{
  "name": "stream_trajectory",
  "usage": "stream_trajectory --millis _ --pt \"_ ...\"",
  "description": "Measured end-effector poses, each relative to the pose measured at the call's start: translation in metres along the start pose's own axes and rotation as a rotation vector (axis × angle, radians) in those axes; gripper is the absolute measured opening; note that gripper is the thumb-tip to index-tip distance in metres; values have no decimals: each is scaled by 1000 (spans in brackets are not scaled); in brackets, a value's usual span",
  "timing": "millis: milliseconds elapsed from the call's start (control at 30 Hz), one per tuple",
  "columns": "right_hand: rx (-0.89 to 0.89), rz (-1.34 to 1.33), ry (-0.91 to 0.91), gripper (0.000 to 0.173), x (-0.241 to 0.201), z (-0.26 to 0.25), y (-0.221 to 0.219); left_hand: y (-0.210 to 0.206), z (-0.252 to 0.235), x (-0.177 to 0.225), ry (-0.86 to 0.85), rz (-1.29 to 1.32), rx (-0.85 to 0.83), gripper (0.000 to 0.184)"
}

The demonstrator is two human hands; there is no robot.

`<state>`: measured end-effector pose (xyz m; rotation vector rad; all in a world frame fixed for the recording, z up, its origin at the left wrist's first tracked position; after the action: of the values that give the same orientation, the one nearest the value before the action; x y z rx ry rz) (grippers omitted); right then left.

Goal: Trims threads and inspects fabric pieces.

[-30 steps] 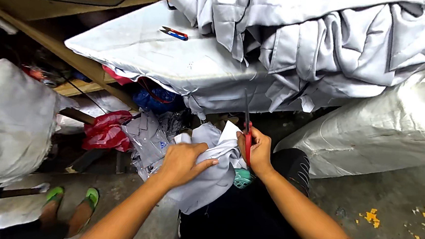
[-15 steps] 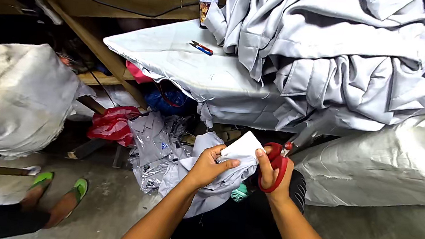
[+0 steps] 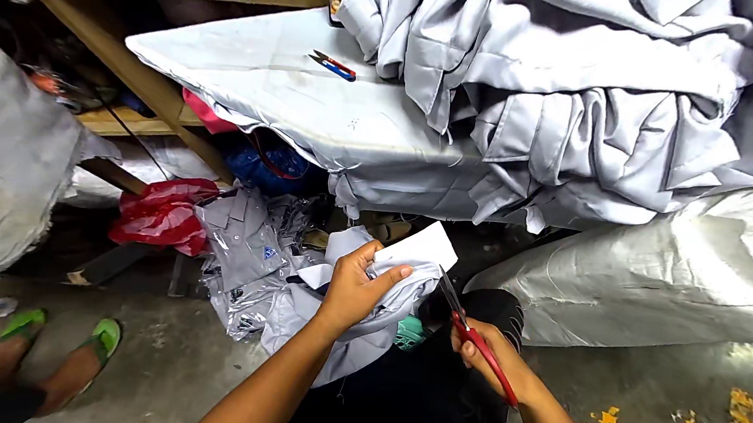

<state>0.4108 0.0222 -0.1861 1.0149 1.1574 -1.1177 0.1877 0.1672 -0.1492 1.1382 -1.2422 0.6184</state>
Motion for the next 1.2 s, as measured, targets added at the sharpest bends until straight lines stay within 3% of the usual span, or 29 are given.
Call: stream_trajectory --millis 1200 --pt "-28 -15 85 73 2 -14 0 -8 7 -6 14 71 29 14"
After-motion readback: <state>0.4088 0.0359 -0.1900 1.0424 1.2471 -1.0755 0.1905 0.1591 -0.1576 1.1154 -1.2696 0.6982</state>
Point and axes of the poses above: each hand's wrist, its own z-axis away from the middle knuckle, its own y-axis out of the back of the hand, x = y × z, the point moved 2 cm from there along -z, towards the middle knuckle, and after that the axes turned 15 degrees about -z, right-handed, at the moved point
